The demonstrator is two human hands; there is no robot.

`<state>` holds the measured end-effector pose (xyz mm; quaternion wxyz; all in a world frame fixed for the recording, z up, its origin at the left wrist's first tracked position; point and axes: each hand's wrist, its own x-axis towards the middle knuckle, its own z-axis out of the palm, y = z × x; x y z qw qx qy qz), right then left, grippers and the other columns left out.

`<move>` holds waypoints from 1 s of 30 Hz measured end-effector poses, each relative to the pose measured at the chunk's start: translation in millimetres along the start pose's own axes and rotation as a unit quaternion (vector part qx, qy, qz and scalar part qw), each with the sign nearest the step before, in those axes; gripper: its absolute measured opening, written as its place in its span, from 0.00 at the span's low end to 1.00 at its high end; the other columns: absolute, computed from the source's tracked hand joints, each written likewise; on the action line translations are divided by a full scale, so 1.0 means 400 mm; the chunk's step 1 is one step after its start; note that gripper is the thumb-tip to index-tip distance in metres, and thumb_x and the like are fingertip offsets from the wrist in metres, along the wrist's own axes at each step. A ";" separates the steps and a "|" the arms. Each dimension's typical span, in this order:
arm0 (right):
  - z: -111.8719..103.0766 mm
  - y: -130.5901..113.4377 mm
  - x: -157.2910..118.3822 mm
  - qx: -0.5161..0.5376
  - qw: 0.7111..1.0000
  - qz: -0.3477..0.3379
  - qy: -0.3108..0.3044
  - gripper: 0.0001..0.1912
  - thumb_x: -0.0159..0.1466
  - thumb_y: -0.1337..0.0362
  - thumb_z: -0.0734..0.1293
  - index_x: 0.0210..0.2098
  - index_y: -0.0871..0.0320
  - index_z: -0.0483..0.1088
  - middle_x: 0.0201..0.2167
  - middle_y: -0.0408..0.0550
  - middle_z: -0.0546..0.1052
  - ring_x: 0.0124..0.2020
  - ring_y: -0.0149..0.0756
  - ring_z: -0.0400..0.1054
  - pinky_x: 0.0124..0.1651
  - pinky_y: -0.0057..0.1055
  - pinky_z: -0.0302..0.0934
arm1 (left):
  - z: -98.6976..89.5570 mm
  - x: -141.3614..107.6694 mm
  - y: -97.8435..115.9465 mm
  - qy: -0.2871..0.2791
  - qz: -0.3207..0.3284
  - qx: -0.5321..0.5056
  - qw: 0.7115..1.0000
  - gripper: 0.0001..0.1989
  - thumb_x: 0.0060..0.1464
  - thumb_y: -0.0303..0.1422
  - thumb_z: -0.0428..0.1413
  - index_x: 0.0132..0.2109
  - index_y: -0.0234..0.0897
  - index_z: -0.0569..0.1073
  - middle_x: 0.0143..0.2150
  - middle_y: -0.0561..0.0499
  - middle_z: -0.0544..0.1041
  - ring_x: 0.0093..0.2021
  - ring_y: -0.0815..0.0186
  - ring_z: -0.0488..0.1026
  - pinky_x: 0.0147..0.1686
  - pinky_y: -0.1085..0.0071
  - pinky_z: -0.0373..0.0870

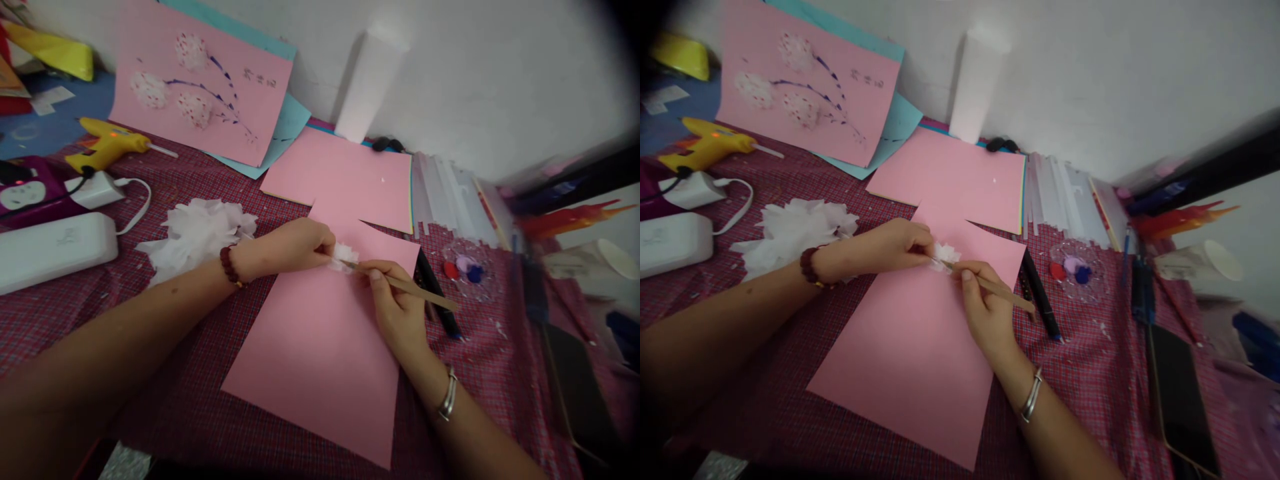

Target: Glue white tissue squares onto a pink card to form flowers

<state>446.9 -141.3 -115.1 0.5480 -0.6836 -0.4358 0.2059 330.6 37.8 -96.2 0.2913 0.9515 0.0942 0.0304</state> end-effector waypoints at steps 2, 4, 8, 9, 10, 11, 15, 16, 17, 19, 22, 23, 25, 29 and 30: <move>-0.003 -0.003 -0.004 0.033 0.999 -0.006 0.030 0.08 0.66 0.66 0.60 0.36 0.54 0.71 0.29 0.44 0.73 0.31 0.34 0.68 0.36 0.34 0.64 | 0.006 0.001 -0.002 0.008 0.003 0.007 1.000 0.07 0.48 0.26 0.51 0.28 0.32 0.73 0.28 0.51 0.74 0.28 0.72 0.67 0.28 0.76 0.57; -0.005 -0.006 -0.009 0.061 0.997 -0.025 0.039 0.09 0.66 0.67 0.59 0.36 0.54 0.71 0.29 0.43 0.73 0.30 0.34 0.68 0.36 0.34 0.64 | 0.010 0.001 -0.004 0.013 0.008 0.011 1.000 0.06 0.48 0.26 0.50 0.28 0.33 0.72 0.28 0.52 0.73 0.27 0.72 0.66 0.28 0.76 0.56; -0.003 -0.013 -0.015 0.026 0.998 -0.040 -0.030 0.09 0.66 0.67 0.59 0.35 0.54 0.72 0.29 0.44 0.74 0.32 0.34 0.68 0.37 0.33 0.63 | 0.014 0.003 -0.009 0.019 0.012 0.019 1.000 0.06 0.47 0.27 0.50 0.28 0.33 0.72 0.28 0.51 0.73 0.28 0.71 0.66 0.28 0.75 0.56; -0.001 -0.014 -0.014 0.003 0.998 -0.035 -0.046 0.09 0.66 0.66 0.59 0.35 0.54 0.71 0.30 0.44 0.74 0.32 0.34 0.68 0.37 0.33 0.63 | 0.014 0.003 -0.010 0.020 0.012 0.021 1.000 0.06 0.47 0.27 0.50 0.28 0.33 0.72 0.29 0.51 0.73 0.28 0.71 0.66 0.28 0.75 0.56; 0.000 -0.014 -0.013 -0.021 0.998 -0.030 -0.056 0.10 0.66 0.66 0.59 0.35 0.54 0.71 0.30 0.44 0.73 0.32 0.34 0.67 0.37 0.33 0.62 | 0.015 0.004 -0.010 0.021 0.011 0.023 0.999 0.06 0.48 0.27 0.50 0.28 0.33 0.72 0.29 0.51 0.73 0.28 0.71 0.66 0.28 0.75 0.56; 0.001 -0.014 -0.012 -0.043 0.997 -0.030 -0.059 0.09 0.66 0.66 0.58 0.35 0.54 0.71 0.30 0.44 0.73 0.33 0.35 0.67 0.37 0.33 0.62 | 0.015 0.004 -0.009 0.021 0.010 0.024 0.999 0.06 0.47 0.27 0.50 0.28 0.33 0.72 0.29 0.51 0.73 0.28 0.71 0.66 0.28 0.75 0.56; 0.004 -0.007 -0.007 -0.109 0.991 -0.045 -0.065 0.08 0.66 0.65 0.58 0.37 0.54 0.70 0.31 0.44 0.73 0.33 0.35 0.66 0.36 0.32 0.61 | 0.019 0.005 -0.005 0.022 0.006 0.024 0.999 0.07 0.47 0.27 0.50 0.28 0.33 0.73 0.29 0.51 0.74 0.28 0.70 0.67 0.28 0.74 0.56; 0.004 -0.005 -0.007 -0.120 0.989 -0.049 -0.067 0.08 0.66 0.65 0.58 0.37 0.53 0.69 0.32 0.44 0.73 0.33 0.35 0.66 0.35 0.32 0.60 | 0.018 0.005 -0.003 0.023 0.004 0.023 0.999 0.07 0.47 0.27 0.51 0.29 0.33 0.73 0.30 0.51 0.74 0.29 0.70 0.67 0.28 0.74 0.57; 0.005 -0.003 -0.007 -0.127 0.988 -0.052 -0.068 0.08 0.66 0.65 0.58 0.38 0.53 0.69 0.32 0.44 0.73 0.33 0.35 0.66 0.35 0.32 0.60 | 0.016 0.005 -0.001 0.025 0.001 0.019 1.000 0.07 0.47 0.27 0.51 0.29 0.33 0.73 0.30 0.51 0.75 0.29 0.70 0.67 0.28 0.74 0.57; 0.005 -0.002 -0.008 -0.138 0.986 -0.058 -0.070 0.08 0.66 0.65 0.58 0.38 0.53 0.69 0.32 0.45 0.72 0.34 0.35 0.67 0.36 0.33 0.60 | 0.005 0.004 0.002 0.036 -0.017 -0.005 0.999 0.07 0.49 0.28 0.50 0.31 0.33 0.73 0.30 0.51 0.75 0.29 0.71 0.67 0.28 0.75 0.57; 0.005 -0.004 -0.010 -0.157 0.981 -0.073 -0.084 0.08 0.66 0.67 0.58 0.40 0.53 0.68 0.35 0.46 0.72 0.36 0.36 0.67 0.39 0.33 0.61 | -0.023 -0.001 0.002 0.043 -0.074 -0.024 0.996 0.09 0.52 0.28 0.48 0.36 0.31 0.73 0.31 0.50 0.75 0.29 0.71 0.67 0.27 0.75 0.55; 0.005 -0.005 -0.011 -0.167 0.979 -0.079 -0.090 0.08 0.66 0.67 0.58 0.41 0.53 0.67 0.36 0.46 0.72 0.37 0.36 0.67 0.39 0.33 0.61 | -0.032 -0.003 -0.001 0.033 -0.090 -0.013 0.995 0.10 0.52 0.27 0.47 0.36 0.31 0.73 0.31 0.50 0.75 0.28 0.71 0.66 0.27 0.75 0.55; 0.006 -0.004 -0.011 -0.189 0.972 -0.093 -0.102 0.09 0.66 0.69 0.57 0.42 0.53 0.67 0.37 0.47 0.72 0.38 0.36 0.67 0.40 0.34 0.61 | -0.046 -0.007 -0.006 0.002 -0.102 0.023 0.995 0.10 0.52 0.26 0.47 0.35 0.31 0.73 0.30 0.49 0.75 0.28 0.70 0.66 0.27 0.74 0.54; 0.008 0.002 -0.014 -0.203 0.963 -0.127 -0.122 0.10 0.66 0.70 0.57 0.43 0.54 0.67 0.39 0.48 0.71 0.40 0.37 0.66 0.42 0.36 0.60 | -0.065 -0.017 -0.009 -0.035 -0.083 0.051 0.995 0.11 0.50 0.25 0.47 0.34 0.32 0.73 0.32 0.48 0.75 0.30 0.69 0.66 0.29 0.74 0.56; 0.008 0.002 -0.015 -0.197 0.964 -0.132 -0.125 0.10 0.66 0.70 0.58 0.43 0.54 0.67 0.39 0.48 0.71 0.40 0.37 0.66 0.43 0.37 0.60 | -0.074 -0.021 -0.007 -0.042 -0.076 0.045 0.995 0.10 0.50 0.25 0.47 0.34 0.32 0.73 0.32 0.48 0.75 0.31 0.69 0.67 0.30 0.74 0.56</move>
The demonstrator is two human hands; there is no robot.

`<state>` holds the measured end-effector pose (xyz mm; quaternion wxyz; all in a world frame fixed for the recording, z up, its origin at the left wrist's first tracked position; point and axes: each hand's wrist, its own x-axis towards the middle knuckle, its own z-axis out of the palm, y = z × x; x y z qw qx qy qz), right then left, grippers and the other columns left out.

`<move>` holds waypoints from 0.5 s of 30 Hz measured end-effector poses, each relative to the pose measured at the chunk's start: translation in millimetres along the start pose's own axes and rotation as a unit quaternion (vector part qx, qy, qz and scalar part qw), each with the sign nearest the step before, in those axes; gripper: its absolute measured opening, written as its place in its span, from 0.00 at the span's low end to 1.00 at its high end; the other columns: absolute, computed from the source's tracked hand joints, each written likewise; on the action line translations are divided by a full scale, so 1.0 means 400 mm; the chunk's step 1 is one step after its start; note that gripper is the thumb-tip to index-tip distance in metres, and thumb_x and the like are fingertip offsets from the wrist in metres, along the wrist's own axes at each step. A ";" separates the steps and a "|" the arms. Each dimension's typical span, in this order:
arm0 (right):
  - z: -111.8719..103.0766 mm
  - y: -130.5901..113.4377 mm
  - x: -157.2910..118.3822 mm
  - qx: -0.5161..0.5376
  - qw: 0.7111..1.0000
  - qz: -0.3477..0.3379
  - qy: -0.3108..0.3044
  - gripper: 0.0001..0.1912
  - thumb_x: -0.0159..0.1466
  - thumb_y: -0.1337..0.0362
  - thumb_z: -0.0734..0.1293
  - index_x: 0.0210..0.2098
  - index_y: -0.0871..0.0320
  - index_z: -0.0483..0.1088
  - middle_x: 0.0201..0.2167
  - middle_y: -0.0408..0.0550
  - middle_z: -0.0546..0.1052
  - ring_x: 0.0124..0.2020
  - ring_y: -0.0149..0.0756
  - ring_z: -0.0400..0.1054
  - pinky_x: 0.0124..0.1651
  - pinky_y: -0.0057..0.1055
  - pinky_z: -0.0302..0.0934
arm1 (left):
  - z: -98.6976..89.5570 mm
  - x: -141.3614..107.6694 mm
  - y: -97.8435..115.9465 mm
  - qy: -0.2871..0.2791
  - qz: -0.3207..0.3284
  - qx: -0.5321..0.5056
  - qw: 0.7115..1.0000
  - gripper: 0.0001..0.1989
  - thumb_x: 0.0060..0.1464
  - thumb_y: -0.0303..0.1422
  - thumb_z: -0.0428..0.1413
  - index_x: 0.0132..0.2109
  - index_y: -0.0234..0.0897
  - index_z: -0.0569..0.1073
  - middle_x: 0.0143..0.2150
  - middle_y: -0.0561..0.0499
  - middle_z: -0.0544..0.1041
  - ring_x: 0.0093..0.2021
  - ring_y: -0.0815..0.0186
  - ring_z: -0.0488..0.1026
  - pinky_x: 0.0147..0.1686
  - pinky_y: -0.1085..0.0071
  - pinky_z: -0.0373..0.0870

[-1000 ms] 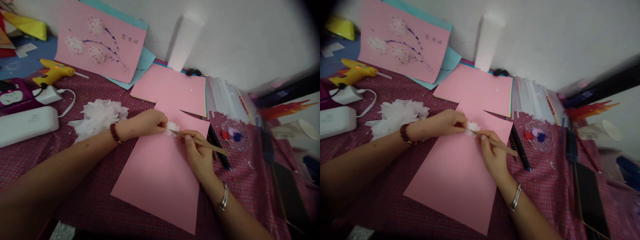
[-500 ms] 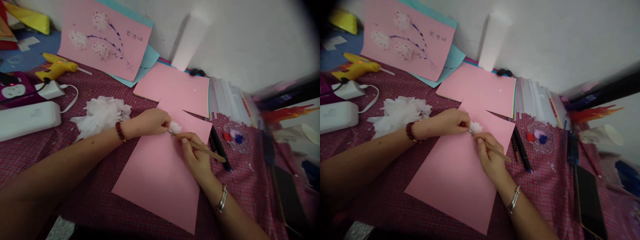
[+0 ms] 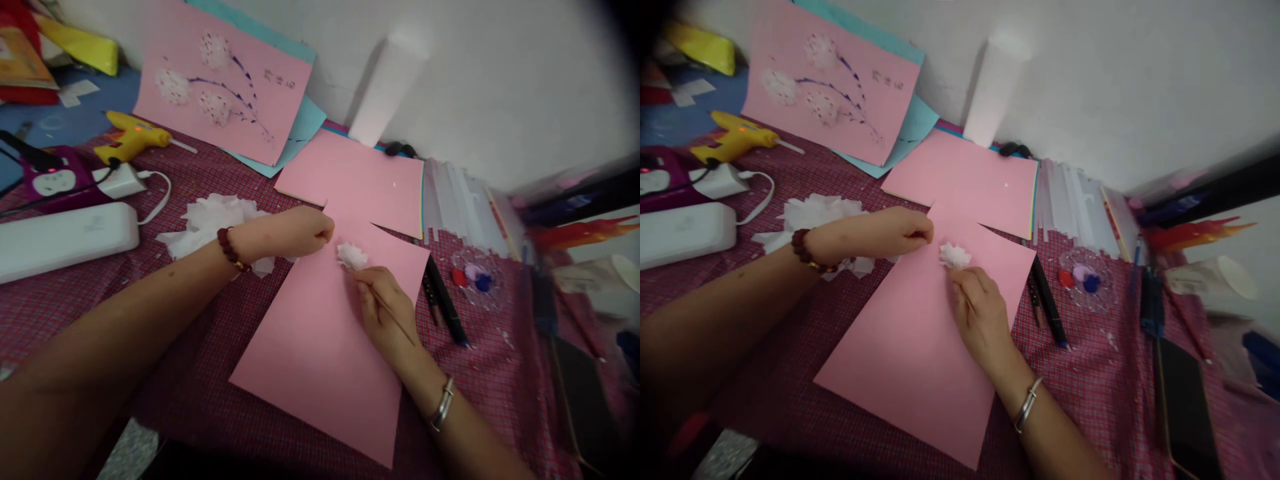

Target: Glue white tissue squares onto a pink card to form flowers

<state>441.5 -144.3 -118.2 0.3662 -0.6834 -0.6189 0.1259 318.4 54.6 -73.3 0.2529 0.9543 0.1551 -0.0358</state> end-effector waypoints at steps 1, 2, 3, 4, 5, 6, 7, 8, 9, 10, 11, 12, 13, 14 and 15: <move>0.000 0.000 -0.002 0.012 1.000 0.002 0.003 0.09 0.66 0.69 0.58 0.43 0.54 0.67 0.39 0.48 0.71 0.40 0.37 0.66 0.43 0.37 0.60 | -0.012 -0.007 0.001 -0.004 0.006 -0.005 1.000 0.10 0.50 0.25 0.47 0.35 0.32 0.73 0.33 0.49 0.75 0.31 0.69 0.67 0.30 0.74 0.56; -0.001 -0.001 -0.004 0.031 0.999 0.014 0.010 0.09 0.66 0.69 0.58 0.42 0.53 0.68 0.38 0.48 0.71 0.40 0.37 0.66 0.42 0.37 0.60 | -0.028 -0.015 0.001 -0.005 0.010 -0.009 1.000 0.10 0.50 0.25 0.48 0.36 0.32 0.74 0.34 0.49 0.76 0.31 0.70 0.67 0.30 0.75 0.56; -0.003 -0.002 -0.007 0.058 0.997 0.034 0.025 0.09 0.66 0.68 0.58 0.42 0.53 0.68 0.37 0.47 0.71 0.39 0.38 0.66 0.42 0.38 0.61 | -0.045 -0.024 0.001 -0.001 0.010 -0.008 1.000 0.10 0.50 0.25 0.48 0.36 0.32 0.74 0.34 0.49 0.76 0.31 0.70 0.67 0.30 0.75 0.57; -0.006 -0.002 -0.009 0.093 0.993 0.056 0.048 0.09 0.66 0.66 0.58 0.41 0.53 0.69 0.36 0.47 0.72 0.38 0.38 0.67 0.41 0.38 0.61 | -0.062 -0.034 0.001 0.007 0.005 -0.001 1.000 0.10 0.50 0.26 0.49 0.37 0.33 0.74 0.34 0.50 0.76 0.31 0.70 0.67 0.31 0.75 0.57; -0.008 -0.002 -0.012 0.132 0.985 0.078 0.074 0.08 0.67 0.65 0.58 0.40 0.52 0.69 0.34 0.47 0.72 0.36 0.38 0.67 0.40 0.38 0.61 | -0.078 -0.045 0.000 0.018 -0.003 0.011 1.000 0.10 0.50 0.26 0.50 0.37 0.33 0.74 0.34 0.50 0.76 0.31 0.70 0.67 0.31 0.75 0.57; -0.011 -0.001 -0.013 0.171 0.976 0.095 0.098 0.08 0.67 0.64 0.59 0.39 0.53 0.70 0.33 0.47 0.72 0.35 0.38 0.67 0.38 0.38 0.62 | -0.089 -0.056 -0.001 0.023 -0.011 0.028 0.999 0.10 0.49 0.25 0.50 0.37 0.33 0.74 0.33 0.50 0.75 0.30 0.70 0.67 0.30 0.75 0.57; -0.013 0.001 -0.014 0.207 0.965 0.107 0.116 0.09 0.67 0.64 0.59 0.37 0.53 0.70 0.31 0.47 0.72 0.33 0.38 0.67 0.37 0.38 0.62 | -0.095 -0.066 -0.004 0.023 -0.017 0.045 0.999 0.10 0.48 0.25 0.50 0.37 0.33 0.74 0.32 0.51 0.75 0.30 0.70 0.67 0.30 0.75 0.57; -0.014 0.003 -0.015 0.238 0.956 0.115 0.127 0.09 0.66 0.63 0.59 0.36 0.54 0.70 0.30 0.47 0.72 0.32 0.38 0.67 0.37 0.38 0.63 | -0.095 -0.076 -0.007 0.015 -0.021 0.063 0.998 0.09 0.48 0.25 0.50 0.36 0.33 0.74 0.31 0.51 0.75 0.29 0.70 0.67 0.30 0.75 0.57; -0.015 0.006 -0.015 0.263 0.948 0.121 0.131 0.09 0.66 0.63 0.60 0.36 0.54 0.71 0.29 0.46 0.72 0.31 0.38 0.67 0.37 0.38 0.63 | -0.089 -0.084 -0.010 0.004 -0.022 0.079 0.997 0.09 0.47 0.24 0.50 0.36 0.33 0.74 0.31 0.50 0.74 0.29 0.69 0.67 0.30 0.74 0.58; -0.015 0.008 -0.014 0.281 0.943 0.126 0.129 0.08 0.66 0.63 0.60 0.35 0.54 0.71 0.29 0.46 0.72 0.31 0.37 0.67 0.37 0.38 0.63 | -0.080 -0.091 -0.014 -0.009 -0.019 0.094 0.995 0.10 0.47 0.24 0.50 0.36 0.33 0.74 0.31 0.50 0.74 0.30 0.69 0.67 0.31 0.74 0.58; -0.015 0.010 -0.014 0.294 0.939 0.127 0.127 0.08 0.66 0.62 0.60 0.35 0.54 0.71 0.29 0.46 0.73 0.30 0.37 0.67 0.37 0.37 0.63 | -0.067 -0.096 -0.019 -0.020 -0.012 0.108 0.994 0.10 0.47 0.25 0.50 0.37 0.32 0.74 0.33 0.49 0.74 0.32 0.67 0.68 0.33 0.73 0.59; -0.015 0.010 -0.013 0.303 0.936 0.126 0.125 0.08 0.66 0.62 0.61 0.35 0.54 0.71 0.29 0.46 0.73 0.30 0.36 0.67 0.37 0.37 0.63 | -0.054 -0.100 -0.023 -0.027 -0.002 0.118 0.993 0.11 0.48 0.25 0.50 0.38 0.32 0.74 0.35 0.47 0.74 0.35 0.66 0.68 0.35 0.73 0.60; -0.016 0.010 -0.013 0.308 0.935 0.124 0.124 0.08 0.66 0.62 0.61 0.35 0.54 0.71 0.28 0.46 0.73 0.30 0.36 0.67 0.36 0.36 0.63 | -0.042 -0.102 -0.027 -0.030 0.010 0.123 0.992 0.12 0.48 0.26 0.50 0.40 0.32 0.73 0.38 0.46 0.74 0.37 0.65 0.68 0.37 0.72 0.61; -0.016 0.010 -0.013 0.311 0.935 0.123 0.122 0.08 0.66 0.62 0.61 0.35 0.55 0.71 0.28 0.46 0.73 0.30 0.35 0.67 0.36 0.35 0.64 | -0.031 -0.102 -0.030 -0.034 0.022 0.123 0.992 0.12 0.49 0.27 0.50 0.42 0.32 0.73 0.40 0.45 0.73 0.40 0.63 0.68 0.39 0.72 0.61; -0.017 0.008 -0.013 0.311 0.934 0.123 0.121 0.08 0.66 0.62 0.61 0.35 0.55 0.71 0.28 0.45 0.73 0.30 0.35 0.67 0.36 0.35 0.64 | -0.024 -0.101 -0.032 -0.037 0.028 0.119 0.992 0.13 0.49 0.28 0.51 0.43 0.32 0.72 0.42 0.45 0.72 0.42 0.63 0.67 0.40 0.71 0.61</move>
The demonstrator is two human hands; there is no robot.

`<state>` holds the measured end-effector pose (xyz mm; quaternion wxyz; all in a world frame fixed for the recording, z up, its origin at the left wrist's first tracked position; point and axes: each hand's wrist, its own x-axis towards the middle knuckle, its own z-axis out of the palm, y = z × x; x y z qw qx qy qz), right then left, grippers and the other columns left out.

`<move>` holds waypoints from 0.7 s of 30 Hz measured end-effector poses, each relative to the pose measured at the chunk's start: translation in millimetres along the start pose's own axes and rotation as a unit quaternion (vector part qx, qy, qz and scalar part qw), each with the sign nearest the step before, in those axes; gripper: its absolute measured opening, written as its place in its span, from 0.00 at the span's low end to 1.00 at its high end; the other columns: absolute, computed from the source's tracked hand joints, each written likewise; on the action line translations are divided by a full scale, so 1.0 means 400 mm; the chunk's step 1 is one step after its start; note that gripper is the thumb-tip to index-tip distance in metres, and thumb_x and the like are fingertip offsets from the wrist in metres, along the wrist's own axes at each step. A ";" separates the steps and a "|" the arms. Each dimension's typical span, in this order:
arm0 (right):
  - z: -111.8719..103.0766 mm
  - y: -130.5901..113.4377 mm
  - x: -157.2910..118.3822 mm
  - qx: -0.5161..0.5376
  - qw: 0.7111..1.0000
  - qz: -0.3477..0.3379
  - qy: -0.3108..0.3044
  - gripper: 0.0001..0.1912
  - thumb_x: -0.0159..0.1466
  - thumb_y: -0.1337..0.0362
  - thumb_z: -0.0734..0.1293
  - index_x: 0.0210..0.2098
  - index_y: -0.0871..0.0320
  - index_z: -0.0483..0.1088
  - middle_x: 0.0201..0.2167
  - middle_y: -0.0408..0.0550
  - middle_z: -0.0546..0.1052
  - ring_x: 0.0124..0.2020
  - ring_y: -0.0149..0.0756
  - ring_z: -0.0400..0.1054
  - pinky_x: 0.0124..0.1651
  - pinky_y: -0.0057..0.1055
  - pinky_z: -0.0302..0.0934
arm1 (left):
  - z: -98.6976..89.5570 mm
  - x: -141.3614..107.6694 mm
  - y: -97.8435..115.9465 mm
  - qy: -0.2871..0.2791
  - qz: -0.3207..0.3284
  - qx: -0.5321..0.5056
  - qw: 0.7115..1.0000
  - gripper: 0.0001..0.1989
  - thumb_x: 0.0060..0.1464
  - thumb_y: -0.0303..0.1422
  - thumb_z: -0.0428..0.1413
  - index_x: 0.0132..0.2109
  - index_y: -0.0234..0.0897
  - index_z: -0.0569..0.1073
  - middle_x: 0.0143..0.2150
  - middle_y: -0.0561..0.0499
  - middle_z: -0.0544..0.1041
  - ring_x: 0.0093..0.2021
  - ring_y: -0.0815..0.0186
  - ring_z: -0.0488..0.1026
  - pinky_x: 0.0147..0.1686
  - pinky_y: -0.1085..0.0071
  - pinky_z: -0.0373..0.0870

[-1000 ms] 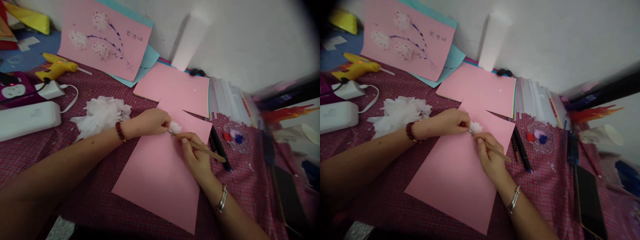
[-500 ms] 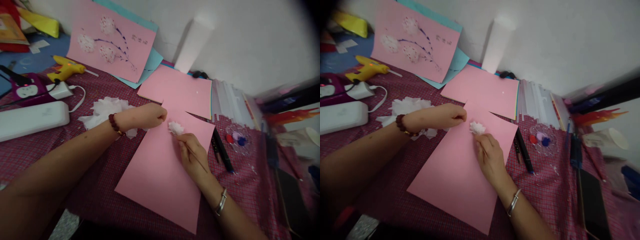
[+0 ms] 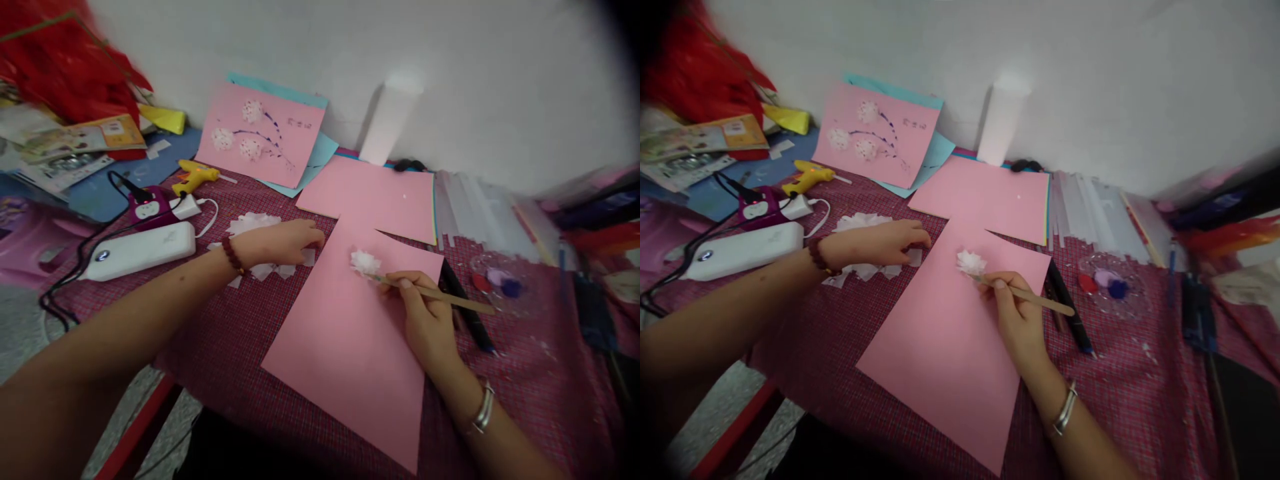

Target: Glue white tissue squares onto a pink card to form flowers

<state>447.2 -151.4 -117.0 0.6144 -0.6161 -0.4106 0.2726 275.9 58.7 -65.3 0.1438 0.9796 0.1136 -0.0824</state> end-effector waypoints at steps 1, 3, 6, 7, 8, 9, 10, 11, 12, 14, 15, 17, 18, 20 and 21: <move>0.000 -0.002 0.000 -0.001 1.000 0.002 0.000 0.08 0.66 0.63 0.61 0.35 0.55 0.71 0.28 0.45 0.73 0.29 0.34 0.67 0.35 0.34 0.64 | 0.005 0.002 -0.001 -0.006 0.001 -0.007 1.000 0.13 0.49 0.28 0.51 0.44 0.33 0.71 0.43 0.45 0.72 0.42 0.63 0.67 0.41 0.71 0.61; 0.001 -0.005 -0.001 -0.009 1.000 0.004 -0.002 0.08 0.66 0.63 0.61 0.35 0.55 0.71 0.28 0.45 0.74 0.29 0.33 0.68 0.35 0.33 0.64 | 0.006 0.009 -0.002 -0.024 -0.010 -0.017 1.000 0.12 0.49 0.28 0.52 0.42 0.33 0.71 0.41 0.46 0.72 0.40 0.64 0.67 0.39 0.72 0.61; 0.002 -0.005 -0.003 -0.021 1.000 0.000 -0.011 0.08 0.66 0.63 0.60 0.35 0.55 0.71 0.28 0.45 0.73 0.30 0.33 0.68 0.35 0.33 0.64 | -0.006 0.016 -0.006 -0.055 -0.023 -0.007 0.998 0.05 0.46 0.26 0.52 0.32 0.32 0.71 0.35 0.46 0.72 0.34 0.66 0.66 0.34 0.72 0.60; 0.003 -0.004 -0.004 -0.025 1.000 -0.001 -0.016 0.08 0.66 0.62 0.60 0.35 0.55 0.71 0.28 0.45 0.73 0.30 0.33 0.68 0.35 0.33 0.64 | -0.013 0.018 -0.006 -0.062 -0.025 -0.010 0.998 0.03 0.45 0.26 0.52 0.29 0.32 0.71 0.33 0.47 0.72 0.32 0.67 0.66 0.32 0.72 0.59; 0.004 -0.002 -0.004 -0.029 0.999 -0.002 -0.021 0.08 0.65 0.62 0.60 0.35 0.55 0.71 0.28 0.45 0.73 0.31 0.33 0.68 0.35 0.33 0.64 | -0.022 0.020 -0.006 -0.064 -0.028 -0.022 0.997 0.02 0.44 0.26 0.52 0.27 0.32 0.70 0.31 0.48 0.71 0.30 0.68 0.65 0.30 0.72 0.58; 0.005 0.000 -0.005 -0.035 0.999 -0.003 -0.027 0.08 0.65 0.62 0.61 0.35 0.55 0.71 0.29 0.45 0.74 0.31 0.34 0.68 0.35 0.33 0.64 | -0.033 0.022 -0.004 -0.060 -0.030 -0.044 0.997 0.02 0.44 0.26 0.53 0.26 0.33 0.70 0.29 0.50 0.71 0.28 0.69 0.64 0.28 0.73 0.57; 0.006 0.001 -0.005 -0.042 0.999 -0.005 -0.033 0.08 0.65 0.62 0.61 0.36 0.55 0.71 0.29 0.45 0.74 0.32 0.34 0.68 0.36 0.33 0.64 | -0.044 0.025 0.001 -0.047 -0.033 -0.073 0.996 0.02 0.43 0.26 0.53 0.27 0.33 0.70 0.27 0.51 0.70 0.26 0.70 0.63 0.27 0.73 0.56; 0.007 0.002 -0.004 -0.050 0.998 -0.007 -0.039 0.08 0.65 0.62 0.61 0.36 0.54 0.71 0.30 0.45 0.74 0.33 0.34 0.69 0.36 0.33 0.64 | -0.055 0.029 0.009 -0.028 -0.033 -0.106 0.993 0.02 0.44 0.27 0.53 0.27 0.33 0.70 0.25 0.53 0.70 0.25 0.71 0.63 0.25 0.74 0.55; 0.008 0.003 -0.003 -0.060 0.997 -0.008 -0.044 0.08 0.65 0.62 0.61 0.36 0.54 0.71 0.30 0.45 0.74 0.33 0.34 0.69 0.37 0.33 0.64 | -0.064 0.035 0.019 -0.004 -0.030 -0.138 0.990 0.02 0.44 0.27 0.53 0.28 0.34 0.69 0.24 0.54 0.69 0.24 0.72 0.62 0.24 0.74 0.54; 0.010 0.003 0.000 -0.086 0.995 -0.013 -0.051 0.08 0.65 0.62 0.60 0.36 0.54 0.71 0.31 0.45 0.74 0.34 0.35 0.69 0.38 0.33 0.64 | -0.073 0.050 0.046 0.036 -0.008 -0.195 0.980 0.01 0.44 0.27 0.53 0.27 0.34 0.68 0.22 0.55 0.67 0.23 0.73 0.60 0.23 0.75 0.53; 0.010 0.002 0.002 -0.100 0.993 -0.016 -0.053 0.08 0.66 0.62 0.60 0.36 0.54 0.71 0.32 0.45 0.74 0.35 0.35 0.69 0.38 0.33 0.64 | -0.070 0.059 0.060 0.048 0.007 -0.224 0.973 0.01 0.44 0.26 0.52 0.27 0.34 0.68 0.22 0.56 0.66 0.23 0.74 0.60 0.23 0.76 0.53; 0.012 0.001 0.006 -0.122 0.991 -0.018 -0.054 0.08 0.66 0.63 0.60 0.37 0.54 0.71 0.32 0.45 0.74 0.35 0.35 0.68 0.38 0.33 0.63 | -0.051 0.077 0.079 0.059 0.037 -0.280 0.958 0.02 0.43 0.24 0.51 0.29 0.34 0.68 0.23 0.56 0.66 0.23 0.75 0.60 0.23 0.77 0.53; 0.012 0.001 0.008 -0.129 0.990 -0.018 -0.052 0.08 0.66 0.63 0.60 0.37 0.54 0.71 0.32 0.45 0.74 0.35 0.34 0.68 0.38 0.33 0.63 | -0.037 0.085 0.083 0.061 0.045 -0.303 0.950 0.04 0.43 0.24 0.51 0.30 0.34 0.68 0.23 0.56 0.67 0.23 0.75 0.60 0.23 0.77 0.53; 0.014 0.001 0.011 -0.130 0.990 -0.015 -0.047 0.08 0.66 0.63 0.60 0.38 0.54 0.71 0.32 0.45 0.74 0.34 0.33 0.68 0.37 0.32 0.62 | -0.007 0.094 0.076 0.062 0.044 -0.329 0.941 0.06 0.44 0.24 0.51 0.32 0.33 0.70 0.25 0.55 0.68 0.24 0.75 0.61 0.23 0.78 0.54; 0.015 0.001 0.012 -0.126 0.991 -0.012 -0.043 0.08 0.66 0.64 0.60 0.38 0.54 0.71 0.32 0.44 0.74 0.33 0.33 0.68 0.36 0.31 0.62 | 0.005 0.095 0.067 0.058 0.038 -0.332 0.941 0.06 0.44 0.24 0.51 0.32 0.33 0.71 0.25 0.55 0.68 0.24 0.75 0.62 0.23 0.77 0.54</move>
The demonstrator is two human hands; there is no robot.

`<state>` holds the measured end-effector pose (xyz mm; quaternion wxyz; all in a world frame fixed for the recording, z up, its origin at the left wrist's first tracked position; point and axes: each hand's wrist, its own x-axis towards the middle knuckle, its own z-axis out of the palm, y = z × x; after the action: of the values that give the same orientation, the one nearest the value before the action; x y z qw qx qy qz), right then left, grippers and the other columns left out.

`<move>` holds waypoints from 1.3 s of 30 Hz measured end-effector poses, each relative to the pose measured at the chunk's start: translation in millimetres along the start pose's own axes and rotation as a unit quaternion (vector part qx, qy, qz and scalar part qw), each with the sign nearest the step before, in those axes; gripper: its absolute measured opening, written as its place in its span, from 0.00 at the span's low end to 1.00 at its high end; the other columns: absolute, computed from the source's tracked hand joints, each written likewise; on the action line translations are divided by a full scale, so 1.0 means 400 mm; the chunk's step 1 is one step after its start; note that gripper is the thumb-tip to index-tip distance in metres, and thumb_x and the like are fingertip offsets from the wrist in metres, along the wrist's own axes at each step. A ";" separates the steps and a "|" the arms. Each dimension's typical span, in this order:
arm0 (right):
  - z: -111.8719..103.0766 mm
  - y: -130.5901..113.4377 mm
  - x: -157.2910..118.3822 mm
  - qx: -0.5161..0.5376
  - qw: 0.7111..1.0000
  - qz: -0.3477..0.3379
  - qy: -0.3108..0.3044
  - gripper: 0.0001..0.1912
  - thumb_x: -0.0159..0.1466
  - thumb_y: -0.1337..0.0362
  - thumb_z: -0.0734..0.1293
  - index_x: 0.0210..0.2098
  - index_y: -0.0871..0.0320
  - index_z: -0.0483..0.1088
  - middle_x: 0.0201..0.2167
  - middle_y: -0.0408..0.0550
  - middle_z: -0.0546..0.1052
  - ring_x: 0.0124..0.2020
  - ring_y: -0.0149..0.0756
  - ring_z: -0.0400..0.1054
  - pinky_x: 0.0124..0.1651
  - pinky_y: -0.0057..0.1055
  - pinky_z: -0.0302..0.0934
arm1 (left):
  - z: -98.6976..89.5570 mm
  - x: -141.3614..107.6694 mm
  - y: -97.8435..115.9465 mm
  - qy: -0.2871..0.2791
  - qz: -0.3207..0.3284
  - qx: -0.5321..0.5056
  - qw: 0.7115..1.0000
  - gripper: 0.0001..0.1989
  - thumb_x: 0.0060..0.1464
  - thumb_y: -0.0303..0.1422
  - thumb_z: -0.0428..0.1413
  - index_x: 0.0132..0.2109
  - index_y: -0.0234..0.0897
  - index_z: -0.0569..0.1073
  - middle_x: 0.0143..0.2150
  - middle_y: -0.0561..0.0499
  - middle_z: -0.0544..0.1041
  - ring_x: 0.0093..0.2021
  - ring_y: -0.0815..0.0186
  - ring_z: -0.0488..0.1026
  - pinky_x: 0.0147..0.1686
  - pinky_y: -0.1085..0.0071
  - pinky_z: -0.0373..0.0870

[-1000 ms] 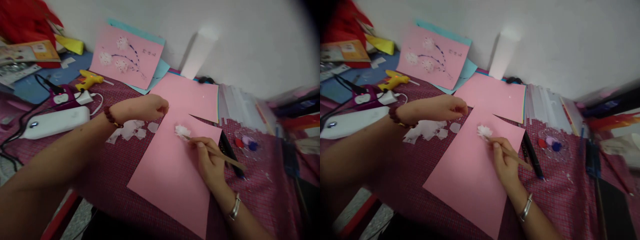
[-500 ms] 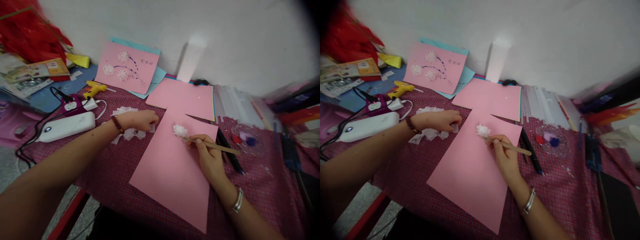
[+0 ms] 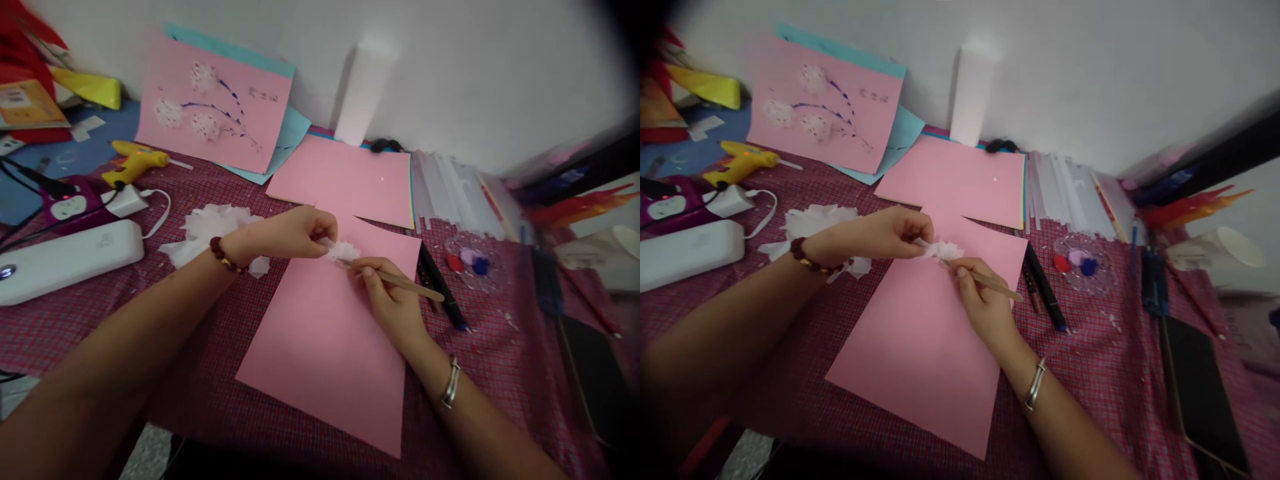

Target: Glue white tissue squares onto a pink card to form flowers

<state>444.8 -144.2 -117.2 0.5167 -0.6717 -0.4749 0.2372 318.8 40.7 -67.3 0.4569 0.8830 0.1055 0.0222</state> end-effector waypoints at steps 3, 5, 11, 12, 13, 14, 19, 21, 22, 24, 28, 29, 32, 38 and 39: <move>0.002 0.003 0.004 0.007 1.000 0.012 0.016 0.08 0.66 0.63 0.60 0.39 0.54 0.70 0.32 0.44 0.74 0.30 0.31 0.67 0.35 0.31 0.62 | -0.009 -0.006 -0.038 -0.026 -0.020 0.023 0.999 0.08 0.45 0.25 0.50 0.33 0.34 0.73 0.24 0.54 0.70 0.24 0.74 0.63 0.23 0.77 0.55; 0.002 0.006 0.006 0.007 1.000 0.019 0.022 0.08 0.67 0.63 0.60 0.39 0.54 0.70 0.32 0.44 0.74 0.29 0.31 0.66 0.34 0.31 0.62 | -0.019 -0.009 -0.052 -0.046 -0.017 0.050 0.998 0.10 0.46 0.25 0.50 0.33 0.35 0.75 0.27 0.53 0.73 0.26 0.73 0.65 0.26 0.77 0.58; 0.002 0.009 0.009 0.016 0.999 0.029 0.016 0.08 0.67 0.63 0.59 0.40 0.55 0.69 0.33 0.45 0.74 0.29 0.31 0.66 0.34 0.32 0.62 | 0.013 0.009 -0.052 -0.040 0.005 0.104 0.994 0.12 0.46 0.23 0.49 0.33 0.34 0.77 0.31 0.52 0.76 0.30 0.72 0.69 0.31 0.77 0.61; 0.001 0.008 0.009 0.016 0.999 0.030 0.016 0.08 0.67 0.63 0.59 0.40 0.55 0.69 0.32 0.45 0.74 0.29 0.31 0.67 0.34 0.32 0.62 | 0.025 0.014 -0.051 -0.026 0.006 0.097 0.995 0.12 0.46 0.23 0.49 0.34 0.34 0.77 0.30 0.52 0.75 0.29 0.73 0.68 0.30 0.77 0.60; 0.001 0.006 0.010 0.018 0.999 0.030 0.015 0.08 0.67 0.63 0.59 0.40 0.55 0.70 0.32 0.44 0.74 0.29 0.31 0.67 0.34 0.31 0.62 | 0.038 0.018 -0.050 -0.010 0.007 0.088 0.996 0.12 0.46 0.23 0.49 0.34 0.33 0.76 0.29 0.53 0.75 0.28 0.73 0.68 0.29 0.78 0.60; 0.001 0.004 0.010 0.021 0.999 0.031 0.014 0.08 0.67 0.64 0.59 0.40 0.55 0.70 0.31 0.44 0.74 0.29 0.31 0.67 0.34 0.31 0.62 | 0.049 0.022 -0.048 0.006 0.009 0.079 0.997 0.10 0.45 0.22 0.50 0.33 0.33 0.75 0.27 0.54 0.74 0.27 0.74 0.67 0.27 0.78 0.59; -0.003 -0.007 0.001 0.055 0.996 0.007 0.064 0.08 0.66 0.65 0.60 0.38 0.55 0.71 0.30 0.44 0.74 0.29 0.32 0.68 0.34 0.32 0.63 | 0.074 0.028 -0.038 0.055 0.008 0.060 0.997 0.06 0.44 0.20 0.51 0.30 0.31 0.71 0.24 0.55 0.70 0.25 0.75 0.64 0.26 0.79 0.57; -0.005 -0.010 -0.007 0.072 0.994 -0.018 0.085 0.08 0.66 0.65 0.59 0.37 0.55 0.71 0.30 0.44 0.74 0.29 0.32 0.68 0.34 0.32 0.64 | 0.073 0.028 -0.035 0.053 0.004 0.060 0.997 0.06 0.44 0.20 0.51 0.30 0.31 0.70 0.24 0.55 0.70 0.25 0.75 0.64 0.25 0.79 0.57; -0.006 -0.011 -0.010 0.070 0.994 -0.025 0.077 0.08 0.66 0.65 0.59 0.37 0.54 0.71 0.29 0.43 0.73 0.29 0.32 0.68 0.34 0.32 0.64 | 0.073 0.028 -0.034 0.051 0.005 0.060 0.997 0.06 0.44 0.19 0.50 0.30 0.31 0.70 0.25 0.55 0.70 0.25 0.75 0.64 0.26 0.79 0.57; -0.006 -0.011 -0.014 0.036 0.998 -0.028 0.039 0.09 0.66 0.66 0.59 0.36 0.54 0.71 0.29 0.43 0.73 0.31 0.33 0.68 0.35 0.32 0.63 | 0.072 0.028 -0.033 0.051 0.009 0.059 0.997 0.07 0.43 0.19 0.50 0.31 0.31 0.69 0.25 0.55 0.70 0.26 0.74 0.64 0.26 0.79 0.57; -0.004 -0.008 -0.011 -0.074 0.997 -0.033 -0.012 0.09 0.66 0.65 0.59 0.38 0.53 0.70 0.32 0.44 0.73 0.34 0.35 0.67 0.37 0.33 0.62 | 0.073 0.030 -0.036 0.056 0.007 0.060 0.997 0.08 0.42 0.18 0.49 0.30 0.32 0.69 0.25 0.55 0.70 0.26 0.74 0.64 0.26 0.79 0.57; -0.003 -0.007 -0.010 -0.091 0.995 -0.038 -0.017 0.09 0.66 0.65 0.58 0.38 0.53 0.70 0.33 0.45 0.73 0.35 0.35 0.68 0.38 0.33 0.62 | 0.075 0.031 -0.038 0.057 0.007 0.061 0.996 0.08 0.42 0.18 0.49 0.30 0.32 0.69 0.25 0.55 0.70 0.26 0.74 0.64 0.26 0.79 0.57; -0.001 -0.006 -0.008 -0.117 0.992 -0.043 -0.030 0.09 0.66 0.65 0.58 0.39 0.53 0.69 0.34 0.45 0.74 0.36 0.36 0.68 0.39 0.33 0.62 | 0.080 0.033 -0.047 0.066 0.019 0.058 0.996 0.07 0.43 0.19 0.49 0.30 0.32 0.69 0.26 0.54 0.71 0.27 0.73 0.65 0.26 0.78 0.57; 0.002 -0.006 -0.010 -0.144 0.987 -0.060 -0.040 0.09 0.67 0.67 0.58 0.41 0.53 0.68 0.36 0.46 0.73 0.37 0.36 0.68 0.40 0.33 0.62 | 0.092 0.038 -0.059 0.099 0.009 0.026 0.995 0.06 0.43 0.20 0.51 0.30 0.31 0.70 0.25 0.54 0.71 0.26 0.74 0.64 0.25 0.78 0.56; 0.002 -0.005 -0.010 -0.152 0.985 -0.065 -0.040 0.09 0.66 0.67 0.58 0.41 0.53 0.68 0.37 0.46 0.73 0.38 0.36 0.68 0.41 0.33 0.63 | 0.092 0.039 -0.059 0.099 0.004 0.017 0.995 0.05 0.44 0.20 0.51 0.30 0.31 0.70 0.25 0.54 0.71 0.26 0.74 0.64 0.25 0.78 0.56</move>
<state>441.4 -147.3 -116.2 0.4031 -0.7004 -0.5683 0.1552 335.0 27.7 -108.7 0.4289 0.8846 0.1469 0.1097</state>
